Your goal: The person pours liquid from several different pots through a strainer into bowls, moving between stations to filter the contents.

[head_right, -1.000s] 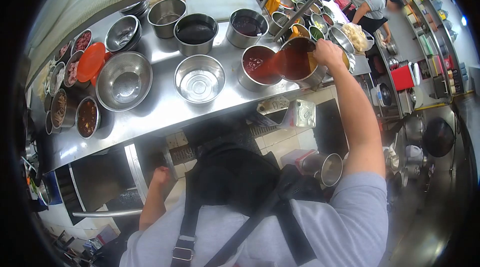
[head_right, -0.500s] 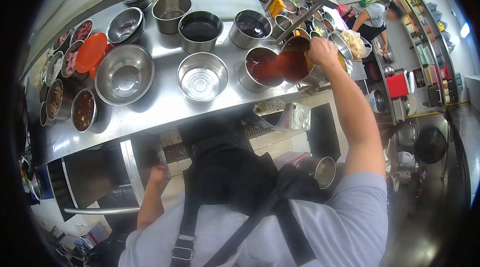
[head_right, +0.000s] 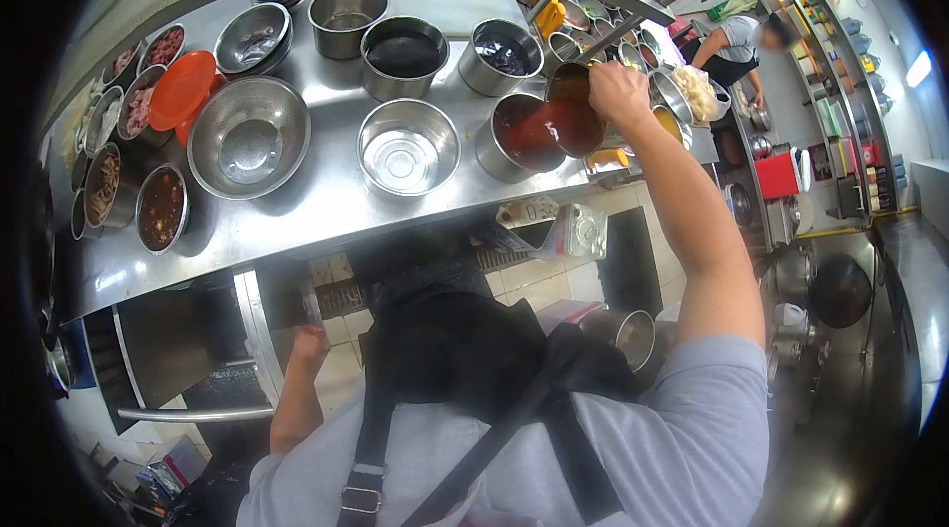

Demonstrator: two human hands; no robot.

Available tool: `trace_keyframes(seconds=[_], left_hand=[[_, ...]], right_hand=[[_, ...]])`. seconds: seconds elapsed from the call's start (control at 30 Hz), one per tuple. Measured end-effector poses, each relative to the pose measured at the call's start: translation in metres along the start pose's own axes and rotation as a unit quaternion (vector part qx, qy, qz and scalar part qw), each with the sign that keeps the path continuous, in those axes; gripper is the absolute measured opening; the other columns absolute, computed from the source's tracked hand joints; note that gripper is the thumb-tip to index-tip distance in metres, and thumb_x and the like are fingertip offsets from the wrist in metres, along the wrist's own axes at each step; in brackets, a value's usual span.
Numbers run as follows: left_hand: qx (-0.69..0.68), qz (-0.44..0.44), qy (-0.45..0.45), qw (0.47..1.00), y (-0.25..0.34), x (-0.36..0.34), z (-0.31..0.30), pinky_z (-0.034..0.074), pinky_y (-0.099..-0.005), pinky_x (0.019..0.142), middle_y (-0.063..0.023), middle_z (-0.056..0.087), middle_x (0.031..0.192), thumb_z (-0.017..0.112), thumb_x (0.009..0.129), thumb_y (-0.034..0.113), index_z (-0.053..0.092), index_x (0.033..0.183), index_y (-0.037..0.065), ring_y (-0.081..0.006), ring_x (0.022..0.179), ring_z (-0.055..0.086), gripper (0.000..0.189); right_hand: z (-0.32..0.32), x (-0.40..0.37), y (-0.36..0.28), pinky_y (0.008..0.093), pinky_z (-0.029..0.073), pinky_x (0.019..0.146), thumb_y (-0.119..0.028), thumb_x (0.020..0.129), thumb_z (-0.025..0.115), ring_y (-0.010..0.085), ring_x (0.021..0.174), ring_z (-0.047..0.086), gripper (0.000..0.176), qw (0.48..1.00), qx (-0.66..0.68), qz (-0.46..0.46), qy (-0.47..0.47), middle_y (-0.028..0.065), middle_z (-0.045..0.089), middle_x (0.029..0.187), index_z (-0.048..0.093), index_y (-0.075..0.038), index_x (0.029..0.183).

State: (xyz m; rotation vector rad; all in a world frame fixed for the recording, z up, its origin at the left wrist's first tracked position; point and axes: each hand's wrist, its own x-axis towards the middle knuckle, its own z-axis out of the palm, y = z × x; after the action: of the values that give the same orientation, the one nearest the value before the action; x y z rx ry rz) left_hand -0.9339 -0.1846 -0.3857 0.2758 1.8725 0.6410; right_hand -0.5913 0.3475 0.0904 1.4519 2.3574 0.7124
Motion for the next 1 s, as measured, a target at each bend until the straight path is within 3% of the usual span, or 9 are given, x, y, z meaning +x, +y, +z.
trace_keyframes(seconds=[0.07,0.1,0.17,0.6,0.67,0.8,0.87,0.93,1.0], left_hand=[[0.062,0.192,-0.061,0.978,-0.044,0.034,-0.001,0.040,-0.0303,0.042,-0.0022,0.054,0.065,0.060,0.082,0.011,0.062,0.088,0.008,-0.0137,0.053,0.052,0.007],[0.061,0.191,-0.062,0.978,-0.041,0.035,0.000,0.040,-0.0303,0.042,-0.0022,0.054,0.065,0.060,0.082,0.011,0.062,0.088,0.008,-0.0137,0.053,0.052,0.007],[-0.074,-0.002,-0.048,0.996,-0.036,0.039,0.004,0.040,-0.0303,0.042,-0.0026,0.055,0.065,0.060,0.082,0.011,0.063,0.088,0.008,-0.0140,0.053,0.052,0.007],[-0.033,-0.011,-0.037,0.999,-0.016,0.042,-0.002,0.040,-0.0321,0.041,-0.0031,0.056,0.063,0.057,0.082,0.006,0.064,0.091,0.006,-0.0140,0.049,0.053,0.012],[-0.043,0.017,-0.071,0.996,-0.016,0.048,-0.006,0.039,-0.0324,0.040,-0.0031,0.056,0.063,0.054,0.080,0.003,0.064,0.090,0.004,-0.0134,0.050,0.053,0.014],[-0.035,0.035,-0.052,0.997,0.000,0.042,-0.006,0.038,-0.0326,0.040,-0.0031,0.057,0.064,0.052,0.079,0.002,0.063,0.091,0.002,-0.0132,0.051,0.053,0.016],[-0.026,0.001,-0.026,0.999,0.010,0.036,-0.006,0.038,-0.0322,0.040,-0.0034,0.058,0.067,0.052,0.079,0.001,0.064,0.090,0.001,-0.0134,0.052,0.053,0.016],[-0.049,-0.006,-0.043,0.998,0.014,0.038,-0.009,0.039,-0.0325,0.041,-0.0037,0.059,0.069,0.052,0.079,0.001,0.065,0.090,0.002,-0.0140,0.053,0.053,0.017],[-0.070,-0.014,-0.058,0.996,-0.012,0.062,-0.011,0.040,-0.0328,0.043,-0.0040,0.060,0.070,0.052,0.078,0.000,0.065,0.090,0.003,-0.0146,0.054,0.053,0.018]], right_hand=[[-0.003,0.001,-0.004,0.0455,0.057,0.070,-0.009,0.077,0.060,0.0378,0.084,0.070,0.018,1.000,0.001,-0.006,-0.009,0.0215,0.070,0.095,0.071,-0.001,0.088],[-0.003,0.002,-0.006,0.0455,0.057,0.070,-0.009,0.077,0.060,0.0378,0.084,0.070,0.018,1.000,0.000,-0.006,-0.010,0.0215,0.070,0.095,0.071,-0.001,0.088],[-0.002,0.003,-0.008,0.0448,0.058,0.069,-0.009,0.077,0.061,0.0368,0.084,0.071,0.017,1.000,-0.016,-0.013,-0.001,0.0209,0.070,0.093,0.072,-0.002,0.087],[0.001,-0.003,0.001,0.0450,0.057,0.069,-0.009,0.075,0.061,0.0366,0.083,0.070,0.016,1.000,-0.008,-0.015,-0.017,0.0204,0.070,0.089,0.071,-0.002,0.086],[0.000,-0.008,0.006,0.0463,0.056,0.072,-0.011,0.078,0.059,0.0380,0.085,0.070,0.018,1.000,0.002,0.013,0.006,0.0206,0.070,0.092,0.071,-0.001,0.087],[0.015,-0.013,0.040,0.0476,0.055,0.076,-0.016,0.079,0.059,0.0401,0.087,0.068,0.021,0.996,0.053,0.060,0.027,0.0216,0.070,0.096,0.070,-0.001,0.088],[0.011,-0.024,0.053,0.0484,0.053,0.080,-0.021,0.079,0.061,0.0408,0.091,0.067,0.025,0.984,0.094,0.150,-0.002,0.0234,0.069,0.096,0.070,0.000,0.089],[0.023,-0.034,0.076,0.0485,0.052,0.080,-0.025,0.077,0.061,0.0401,0.091,0.067,0.030,0.978,0.124,0.167,-0.013,0.0259,0.068,0.093,0.069,0.002,0.088],[0.048,-0.044,0.101,0.0485,0.051,0.080,-0.025,0.077,0.061,0.0396,0.089,0.067,0.031,0.951,0.239,0.195,-0.021,0.0271,0.067,0.090,0.069,0.003,0.088]])
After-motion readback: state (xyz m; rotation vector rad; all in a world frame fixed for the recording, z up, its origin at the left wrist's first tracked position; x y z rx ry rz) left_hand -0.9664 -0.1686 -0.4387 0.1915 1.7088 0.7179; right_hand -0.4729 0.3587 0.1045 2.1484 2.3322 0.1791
